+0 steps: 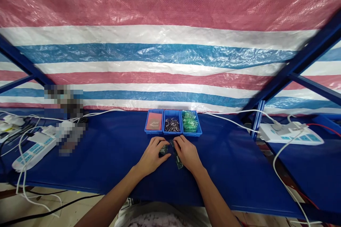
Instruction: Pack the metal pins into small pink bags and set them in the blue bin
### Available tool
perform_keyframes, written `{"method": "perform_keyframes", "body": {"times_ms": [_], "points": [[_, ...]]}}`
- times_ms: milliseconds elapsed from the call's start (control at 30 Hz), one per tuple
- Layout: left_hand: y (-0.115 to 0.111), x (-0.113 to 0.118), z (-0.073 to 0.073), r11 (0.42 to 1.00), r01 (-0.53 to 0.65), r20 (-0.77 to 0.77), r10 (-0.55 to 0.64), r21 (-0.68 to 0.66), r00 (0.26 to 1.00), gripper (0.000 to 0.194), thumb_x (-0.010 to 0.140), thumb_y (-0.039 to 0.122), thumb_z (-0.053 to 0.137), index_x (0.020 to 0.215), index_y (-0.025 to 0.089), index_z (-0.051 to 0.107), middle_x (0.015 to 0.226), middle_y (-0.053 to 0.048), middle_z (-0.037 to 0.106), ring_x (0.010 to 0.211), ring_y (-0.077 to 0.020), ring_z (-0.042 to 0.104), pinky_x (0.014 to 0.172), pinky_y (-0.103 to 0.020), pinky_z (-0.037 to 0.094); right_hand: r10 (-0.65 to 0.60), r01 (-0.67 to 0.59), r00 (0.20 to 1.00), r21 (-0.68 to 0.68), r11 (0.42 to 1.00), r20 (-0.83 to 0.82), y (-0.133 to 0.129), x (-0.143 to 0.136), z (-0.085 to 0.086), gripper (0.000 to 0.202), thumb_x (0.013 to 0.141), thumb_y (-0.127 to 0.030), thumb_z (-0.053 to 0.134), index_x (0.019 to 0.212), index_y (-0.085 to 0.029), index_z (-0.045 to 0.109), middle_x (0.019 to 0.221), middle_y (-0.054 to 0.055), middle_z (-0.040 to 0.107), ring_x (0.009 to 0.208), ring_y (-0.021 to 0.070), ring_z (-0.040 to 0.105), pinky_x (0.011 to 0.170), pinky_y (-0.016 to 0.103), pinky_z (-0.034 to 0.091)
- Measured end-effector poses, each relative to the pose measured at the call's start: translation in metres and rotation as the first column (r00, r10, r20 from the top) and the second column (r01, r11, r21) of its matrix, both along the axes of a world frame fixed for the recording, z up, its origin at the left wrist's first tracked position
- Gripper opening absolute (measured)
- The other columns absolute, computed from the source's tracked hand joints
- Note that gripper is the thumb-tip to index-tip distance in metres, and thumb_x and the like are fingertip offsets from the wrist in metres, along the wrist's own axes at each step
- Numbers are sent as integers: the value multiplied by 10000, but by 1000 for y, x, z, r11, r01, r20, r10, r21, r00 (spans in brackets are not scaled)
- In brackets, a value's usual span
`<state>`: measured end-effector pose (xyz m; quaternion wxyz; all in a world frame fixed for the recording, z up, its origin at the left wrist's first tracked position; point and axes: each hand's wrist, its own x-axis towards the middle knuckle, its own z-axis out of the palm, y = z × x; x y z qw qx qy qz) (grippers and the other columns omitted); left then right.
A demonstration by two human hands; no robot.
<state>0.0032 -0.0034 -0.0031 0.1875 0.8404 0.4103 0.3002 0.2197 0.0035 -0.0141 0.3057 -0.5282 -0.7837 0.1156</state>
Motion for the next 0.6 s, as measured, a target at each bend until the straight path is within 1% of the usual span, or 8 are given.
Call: {"method": "perform_keyframes", "body": {"times_ms": [100,200,467,600], "points": [[0,0,0,1000,-8,-2,8,17,1000,348,987,292,719,1307,271,585,1286,-89,607,1269,-294,555,1078,-496,522,-1,1,1000,-9,1000,3,0,0,0,206,1117,-270,434,1105,-252,639,1021,41,684,824,195,686,715,295,499],[-1,1,0,999,-31,-25,32,39,999,348,989,326,716,1306,269,585,1294,-96,615,1267,-308,565,1063,-514,514,-6,6,1000,-11,1000,6,0,0,0,215,1122,-277,423,1098,-251,635,1025,42,682,816,194,682,710,303,502],[0,3,-6,982,-152,-94,163,115,982,453,947,452,757,1316,256,583,1304,-111,629,1263,-336,588,1045,-539,493,4,-4,1000,7,1000,8,0,1,-2,236,1124,-291,395,1118,-257,629,1023,55,684,812,197,685,702,308,514],[0,3,-6,979,-166,-102,178,118,979,470,948,497,747,1316,257,582,1299,-113,630,1252,-341,592,1043,-542,483,7,-7,1000,-11,1000,16,0,1,-1,223,1122,-281,406,1122,-253,627,1028,50,683,810,197,679,697,310,507]]}}
